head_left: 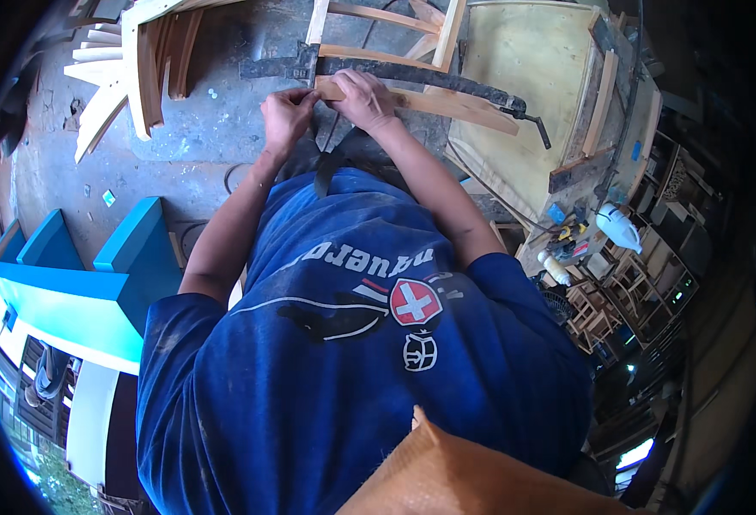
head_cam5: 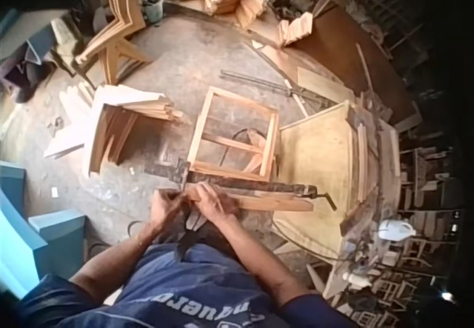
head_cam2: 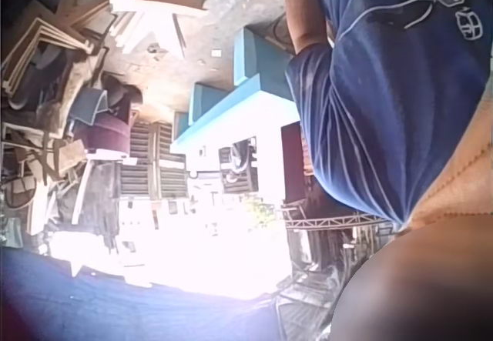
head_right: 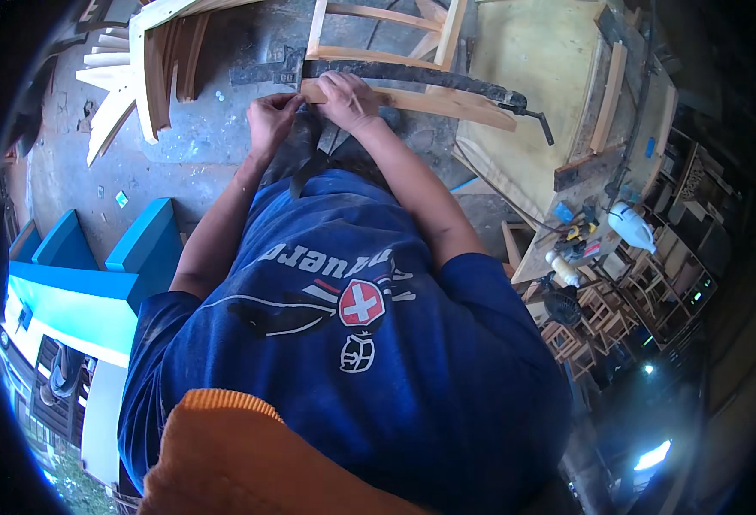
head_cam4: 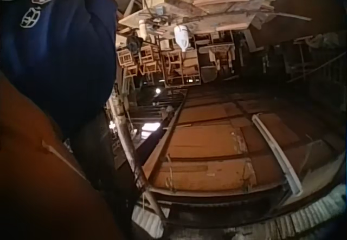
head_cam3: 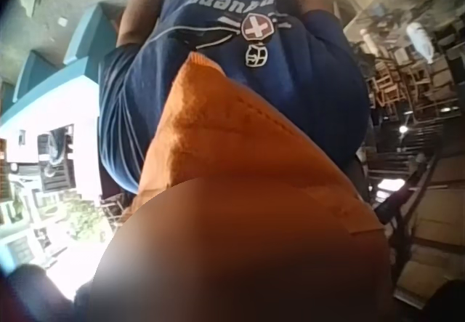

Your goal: Repairing a wooden chair frame using a power drill and a bar clamp.

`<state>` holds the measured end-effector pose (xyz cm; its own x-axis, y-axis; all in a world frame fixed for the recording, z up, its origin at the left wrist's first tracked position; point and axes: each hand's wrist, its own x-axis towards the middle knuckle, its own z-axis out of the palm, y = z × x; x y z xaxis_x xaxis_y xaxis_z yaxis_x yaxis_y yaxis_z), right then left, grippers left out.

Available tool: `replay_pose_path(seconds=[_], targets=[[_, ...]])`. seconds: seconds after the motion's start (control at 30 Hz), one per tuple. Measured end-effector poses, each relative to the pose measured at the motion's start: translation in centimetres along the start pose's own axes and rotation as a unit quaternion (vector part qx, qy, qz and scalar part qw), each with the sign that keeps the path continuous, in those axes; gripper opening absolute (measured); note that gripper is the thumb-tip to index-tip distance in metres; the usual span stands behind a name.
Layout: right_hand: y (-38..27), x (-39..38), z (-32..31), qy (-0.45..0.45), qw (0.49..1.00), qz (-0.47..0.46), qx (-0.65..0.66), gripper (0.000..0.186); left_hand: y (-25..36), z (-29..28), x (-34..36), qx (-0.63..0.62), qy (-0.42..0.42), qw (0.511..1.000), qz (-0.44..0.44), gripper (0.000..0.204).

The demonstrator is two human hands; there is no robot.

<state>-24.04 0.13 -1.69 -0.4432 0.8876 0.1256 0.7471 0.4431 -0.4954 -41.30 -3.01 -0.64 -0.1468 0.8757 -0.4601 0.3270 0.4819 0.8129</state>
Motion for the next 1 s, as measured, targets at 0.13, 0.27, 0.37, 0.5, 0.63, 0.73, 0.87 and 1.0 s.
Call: replay_pose_path(seconds=[0.13, 0.27, 0.37, 0.5, 0.63, 0.73, 0.87, 1.0], targets=[[0.1, -0.1, 0.0, 0.018, 1.0, -0.006, 0.023, 0.024, -0.1, 0.0, 0.2, 0.011, -0.002, 1.0, 0.013, 0.025], [0.2, -0.2, 0.0, -0.001, 1.0, 0.003, 0.015, 0.026, 0.1, -0.1, 0.3, 0.013, -0.016, 1.0, -0.002, 0.025], [0.2, -0.2, 0.0, -0.006, 1.0, 0.005, 0.013, 0.027, 0.3, -0.2, 0.2, 0.014, -0.011, 1.0, 0.007, 0.025], [0.4, -0.3, 0.1, -0.042, 0.999, 0.018, -0.007, 0.036, 0.5, -0.3, 0.1, 0.009, -0.013, 1.0, 0.006, 0.026], [0.4, -0.3, 0.3, -0.02, 1.0, 0.009, 0.007, 0.035, 0.4, -0.3, 0.2, 0.007, -0.007, 1.0, 0.005, 0.02], [0.2, -0.3, 0.0, -0.03, 0.999, 0.033, 0.015, 0.032, 0.4, -0.2, 0.3, 0.012, -0.007, 1.0, 0.002, 0.021], [-0.4, 0.1, -1.1, -0.022, 0.999, 0.035, 0.022, 0.06, 0.5, -0.3, 0.3, 0.02, -0.015, 1.0, -0.012, 0.022], [-1.3, 0.5, -2.3, -0.036, 0.998, 0.037, 0.048, 0.093, 0.4, -0.4, 0.3, 0.006, -0.017, 1.0, 0.0, 0.022]])
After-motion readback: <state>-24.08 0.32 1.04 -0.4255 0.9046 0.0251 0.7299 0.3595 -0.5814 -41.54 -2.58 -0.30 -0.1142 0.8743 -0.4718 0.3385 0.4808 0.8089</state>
